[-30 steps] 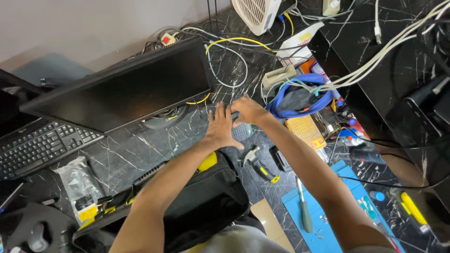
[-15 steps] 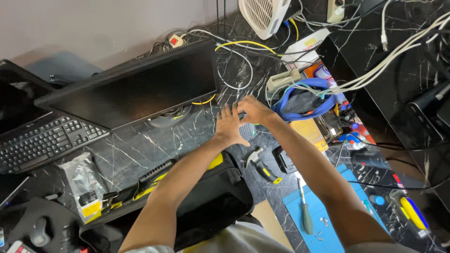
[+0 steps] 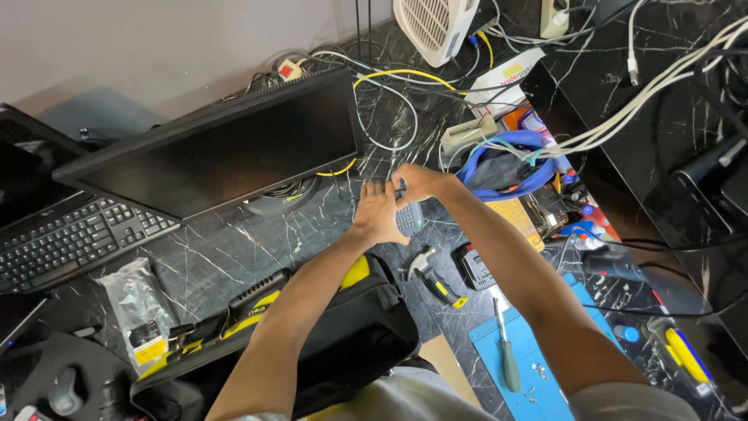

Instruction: The person organizes various tools and accessories on a cluttered workbench. They place a screwdriver, a power drill, a battery pack, and a pair of pliers into a black tool bag. The person also handles a plastic package and a small black box, arranging them on the table or inside the bag.

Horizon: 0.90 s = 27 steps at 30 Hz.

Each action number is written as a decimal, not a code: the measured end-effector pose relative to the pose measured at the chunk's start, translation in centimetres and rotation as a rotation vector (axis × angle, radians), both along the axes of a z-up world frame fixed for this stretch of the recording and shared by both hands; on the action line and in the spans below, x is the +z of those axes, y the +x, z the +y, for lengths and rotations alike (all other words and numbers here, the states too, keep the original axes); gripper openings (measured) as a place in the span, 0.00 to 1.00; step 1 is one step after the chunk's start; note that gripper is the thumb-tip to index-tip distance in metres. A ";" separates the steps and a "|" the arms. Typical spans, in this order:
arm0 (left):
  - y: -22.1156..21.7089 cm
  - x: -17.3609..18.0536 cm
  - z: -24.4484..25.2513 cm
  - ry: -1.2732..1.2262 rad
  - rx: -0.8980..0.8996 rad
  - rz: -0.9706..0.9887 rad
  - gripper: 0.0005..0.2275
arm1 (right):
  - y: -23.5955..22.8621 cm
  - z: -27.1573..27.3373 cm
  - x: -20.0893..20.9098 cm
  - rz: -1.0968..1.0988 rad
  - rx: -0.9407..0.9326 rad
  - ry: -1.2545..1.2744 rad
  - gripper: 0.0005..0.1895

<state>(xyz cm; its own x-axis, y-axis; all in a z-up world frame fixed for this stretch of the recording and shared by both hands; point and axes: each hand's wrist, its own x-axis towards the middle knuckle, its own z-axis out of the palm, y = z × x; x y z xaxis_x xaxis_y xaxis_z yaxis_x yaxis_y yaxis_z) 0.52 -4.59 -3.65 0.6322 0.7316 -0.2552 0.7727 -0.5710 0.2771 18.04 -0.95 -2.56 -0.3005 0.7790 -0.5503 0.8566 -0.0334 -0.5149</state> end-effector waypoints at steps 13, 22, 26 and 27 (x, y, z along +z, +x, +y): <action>0.2 -0.3 -0.9 0.017 0.013 -0.065 0.66 | -0.3 1.5 1.1 -0.026 0.057 -0.006 0.29; -0.5 -0.2 1.0 -0.020 -0.052 -0.024 0.68 | 0.2 1.0 1.5 0.065 -0.024 -0.005 0.29; -1.3 0.8 1.9 -0.024 -0.143 0.057 0.72 | 0.0 -0.5 0.5 0.103 -0.135 0.045 0.33; -1.3 1.1 2.1 -0.007 -0.141 0.093 0.75 | -0.2 -0.7 0.3 0.104 -0.165 0.059 0.35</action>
